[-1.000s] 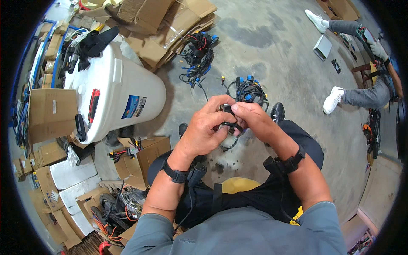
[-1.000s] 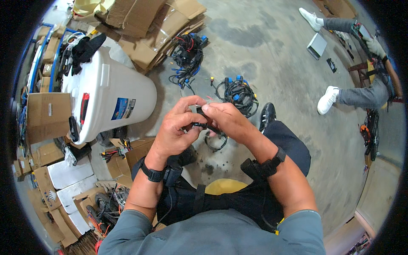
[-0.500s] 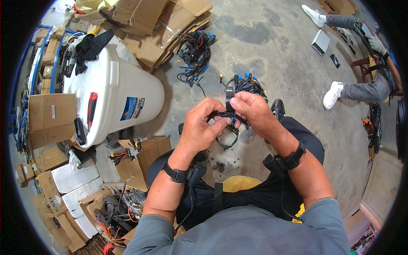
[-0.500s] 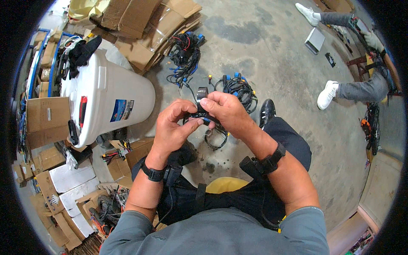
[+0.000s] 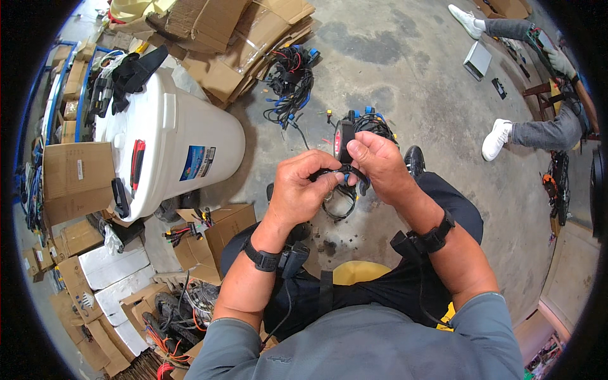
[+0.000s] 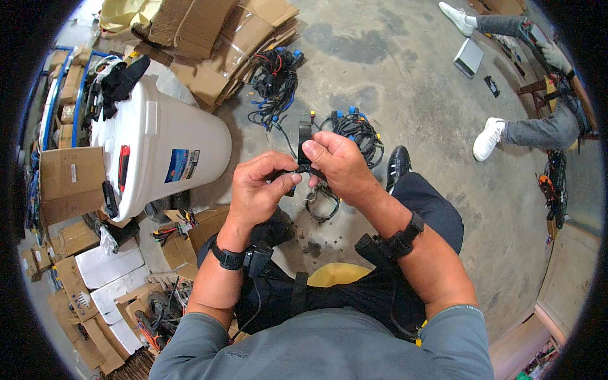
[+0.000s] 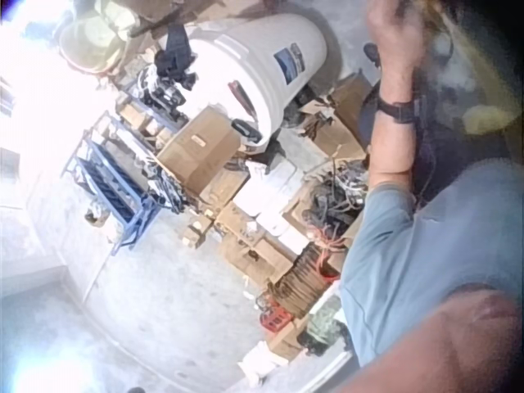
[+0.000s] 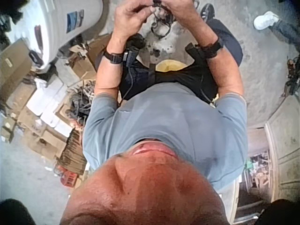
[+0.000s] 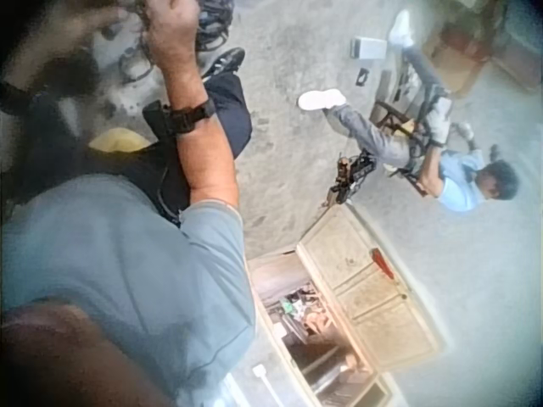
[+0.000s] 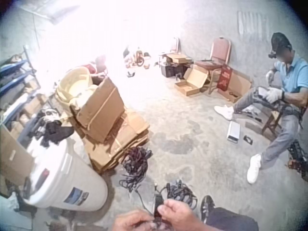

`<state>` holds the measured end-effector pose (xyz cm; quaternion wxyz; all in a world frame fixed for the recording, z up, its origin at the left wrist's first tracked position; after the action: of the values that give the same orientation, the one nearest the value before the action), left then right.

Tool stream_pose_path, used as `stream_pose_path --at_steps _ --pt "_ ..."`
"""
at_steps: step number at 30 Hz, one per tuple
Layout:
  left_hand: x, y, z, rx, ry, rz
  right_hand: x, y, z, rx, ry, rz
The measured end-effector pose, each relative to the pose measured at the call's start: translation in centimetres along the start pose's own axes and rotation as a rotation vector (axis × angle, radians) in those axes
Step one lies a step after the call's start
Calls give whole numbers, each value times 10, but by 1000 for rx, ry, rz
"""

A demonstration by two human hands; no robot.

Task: Repairing a motorcycle wire harness using electrical tape and pliers.

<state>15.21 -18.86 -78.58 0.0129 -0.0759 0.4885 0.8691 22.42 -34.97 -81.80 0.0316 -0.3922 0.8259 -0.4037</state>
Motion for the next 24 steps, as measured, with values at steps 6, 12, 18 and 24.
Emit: stream_pose_path --at_steps 6,12,18,24 --pt "3 -1 -6 87 -37 69 -3 -4 2 130 43 79" --pt "3 -3 -8 139 -15 163 -4 -7 4 109 48 137" --pt "1 1 -7 147 -11 237 -2 -10 3 56 1 162" --pt "3 -6 -4 302 19 400 1 -14 -2 -15 -87 175"
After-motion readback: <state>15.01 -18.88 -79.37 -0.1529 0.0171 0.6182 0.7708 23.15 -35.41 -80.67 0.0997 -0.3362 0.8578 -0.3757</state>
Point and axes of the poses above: each hand's wrist, its own x-axis away from the middle knuckle, its own z-axis out of the back of the hand, y = z × x, the point moved 1 cm from there along -x, towards the middle knuckle, and after that the axes turned 12 degrees about -x, right-handed, at the moved point
